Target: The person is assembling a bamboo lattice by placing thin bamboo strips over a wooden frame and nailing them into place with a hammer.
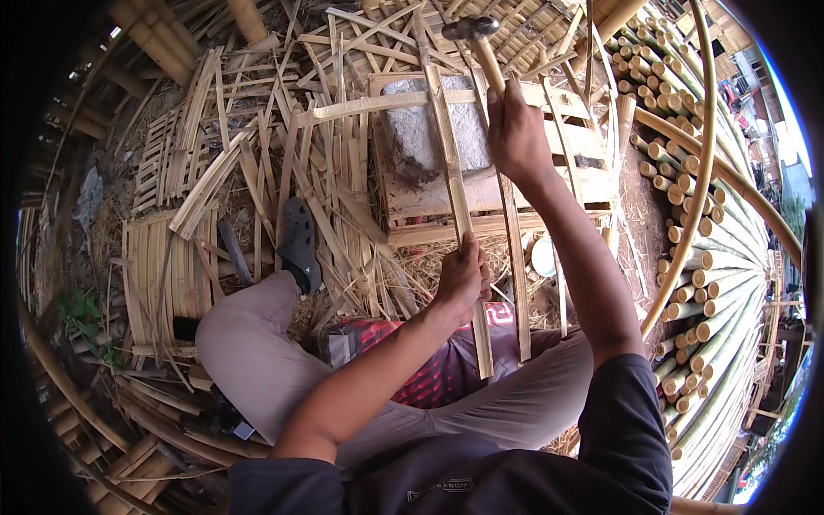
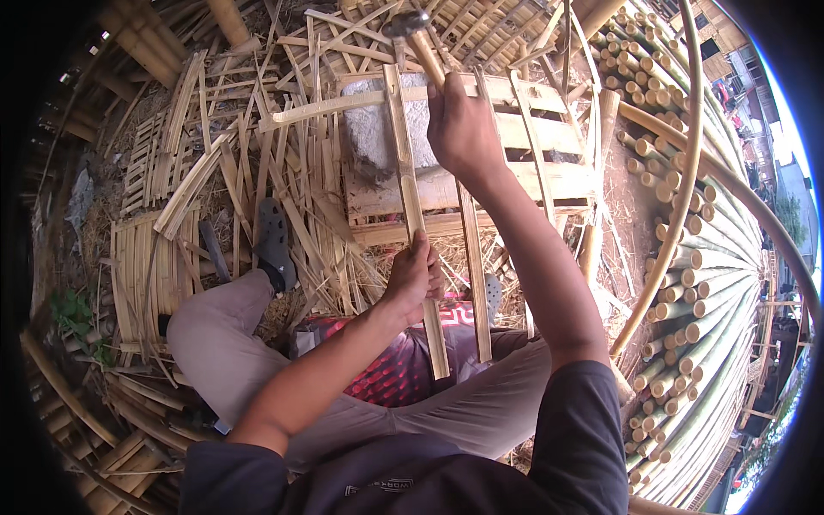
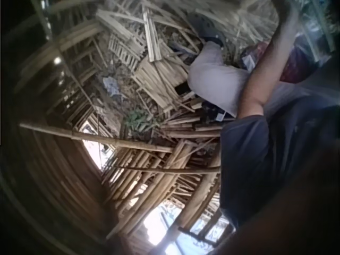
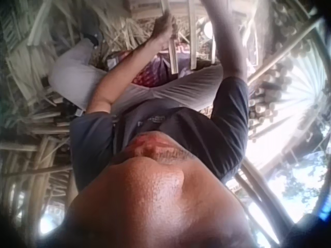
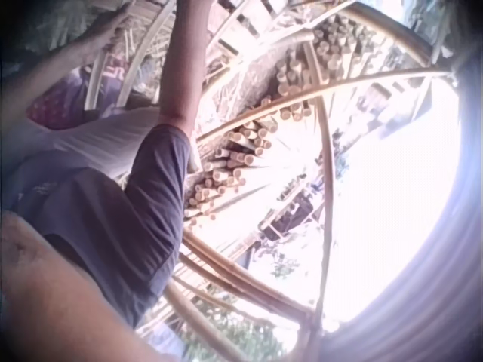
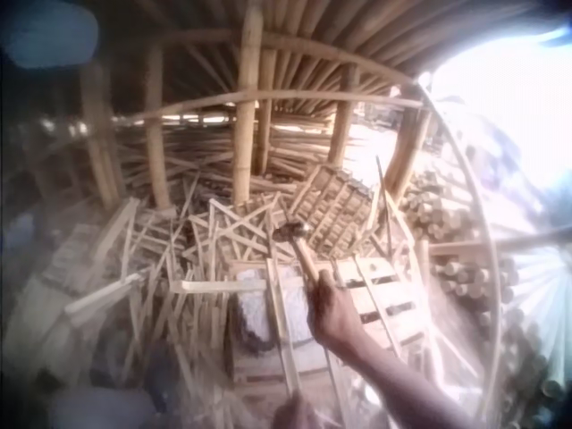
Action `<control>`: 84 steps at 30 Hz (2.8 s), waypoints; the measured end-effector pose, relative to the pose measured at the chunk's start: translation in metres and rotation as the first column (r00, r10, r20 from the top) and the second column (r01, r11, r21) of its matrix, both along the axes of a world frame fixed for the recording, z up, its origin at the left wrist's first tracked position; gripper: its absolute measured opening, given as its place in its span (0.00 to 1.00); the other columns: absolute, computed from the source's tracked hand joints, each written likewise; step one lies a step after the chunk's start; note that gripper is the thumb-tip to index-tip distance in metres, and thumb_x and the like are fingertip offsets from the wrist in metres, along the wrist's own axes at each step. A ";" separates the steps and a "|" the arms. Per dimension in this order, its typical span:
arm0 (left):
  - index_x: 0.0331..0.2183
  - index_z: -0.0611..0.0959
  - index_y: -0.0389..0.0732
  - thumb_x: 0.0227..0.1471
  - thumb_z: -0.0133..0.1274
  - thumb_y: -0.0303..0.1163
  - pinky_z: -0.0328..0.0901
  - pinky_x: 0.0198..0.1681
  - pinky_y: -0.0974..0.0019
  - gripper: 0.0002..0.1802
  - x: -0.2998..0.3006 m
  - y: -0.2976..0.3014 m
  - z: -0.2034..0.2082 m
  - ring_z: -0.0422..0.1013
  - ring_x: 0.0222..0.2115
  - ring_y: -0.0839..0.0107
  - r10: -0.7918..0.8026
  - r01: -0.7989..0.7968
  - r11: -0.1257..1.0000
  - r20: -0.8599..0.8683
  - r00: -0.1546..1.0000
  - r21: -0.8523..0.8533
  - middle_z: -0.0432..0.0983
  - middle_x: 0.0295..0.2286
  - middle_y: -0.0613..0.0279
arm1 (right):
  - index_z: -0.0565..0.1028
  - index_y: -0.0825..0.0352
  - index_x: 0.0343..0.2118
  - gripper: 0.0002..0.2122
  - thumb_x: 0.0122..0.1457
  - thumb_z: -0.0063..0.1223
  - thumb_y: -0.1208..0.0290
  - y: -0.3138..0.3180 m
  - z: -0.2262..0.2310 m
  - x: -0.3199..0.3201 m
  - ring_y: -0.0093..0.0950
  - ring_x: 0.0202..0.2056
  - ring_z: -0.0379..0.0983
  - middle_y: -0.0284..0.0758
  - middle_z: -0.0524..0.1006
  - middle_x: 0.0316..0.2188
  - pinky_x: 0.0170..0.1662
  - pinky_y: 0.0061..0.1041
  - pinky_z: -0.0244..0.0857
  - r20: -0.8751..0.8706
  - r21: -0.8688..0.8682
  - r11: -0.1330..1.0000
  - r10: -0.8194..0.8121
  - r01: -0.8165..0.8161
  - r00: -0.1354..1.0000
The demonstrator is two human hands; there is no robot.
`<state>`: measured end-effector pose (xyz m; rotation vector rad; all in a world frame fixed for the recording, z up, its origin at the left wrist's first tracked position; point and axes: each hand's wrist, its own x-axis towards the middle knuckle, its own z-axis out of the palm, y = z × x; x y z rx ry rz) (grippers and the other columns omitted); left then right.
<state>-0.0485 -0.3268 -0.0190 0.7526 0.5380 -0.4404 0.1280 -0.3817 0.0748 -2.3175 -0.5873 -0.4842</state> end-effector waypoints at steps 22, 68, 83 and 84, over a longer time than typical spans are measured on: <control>0.21 0.62 0.49 0.62 0.39 0.60 0.47 0.14 0.74 0.28 0.000 0.007 0.005 0.49 0.12 0.81 -0.011 0.011 0.999 0.000 1.000 -0.045 0.50 0.14 0.76 | 0.69 0.67 0.31 0.15 0.67 0.42 0.59 -0.029 0.000 0.037 0.46 0.16 0.71 0.44 0.72 0.13 0.22 0.43 0.64 -0.049 -0.459 0.884 0.075 -0.090 0.996; 0.21 0.62 0.49 0.63 0.37 0.60 0.46 0.13 0.74 0.28 0.003 0.005 0.009 0.47 0.11 0.82 -0.038 0.034 0.995 -0.038 0.999 -0.097 0.49 0.12 0.76 | 0.74 0.71 0.32 0.16 0.67 0.42 0.62 -0.034 -0.040 0.047 0.49 0.19 0.74 0.47 0.73 0.14 0.26 0.45 0.66 -0.009 -0.378 0.914 0.153 -0.146 0.988; 0.21 0.63 0.49 0.63 0.36 0.60 0.46 0.13 0.72 0.28 0.000 0.005 0.006 0.46 0.10 0.81 -0.010 0.008 0.997 -0.022 1.000 -0.076 0.48 0.12 0.76 | 0.70 0.70 0.30 0.14 0.68 0.40 0.66 -0.024 0.002 0.030 0.44 0.13 0.70 0.44 0.72 0.12 0.17 0.38 0.61 0.063 -0.134 0.990 0.048 -0.039 0.997; 0.20 0.63 0.49 0.62 0.36 0.61 0.45 0.13 0.71 0.29 0.001 0.004 0.004 0.46 0.10 0.81 -0.010 0.009 0.998 -0.016 1.000 -0.066 0.48 0.11 0.77 | 0.72 0.70 0.31 0.13 0.67 0.42 0.66 -0.023 -0.003 0.026 0.44 0.14 0.71 0.45 0.73 0.13 0.19 0.39 0.63 0.016 -0.042 0.998 0.037 -0.036 0.999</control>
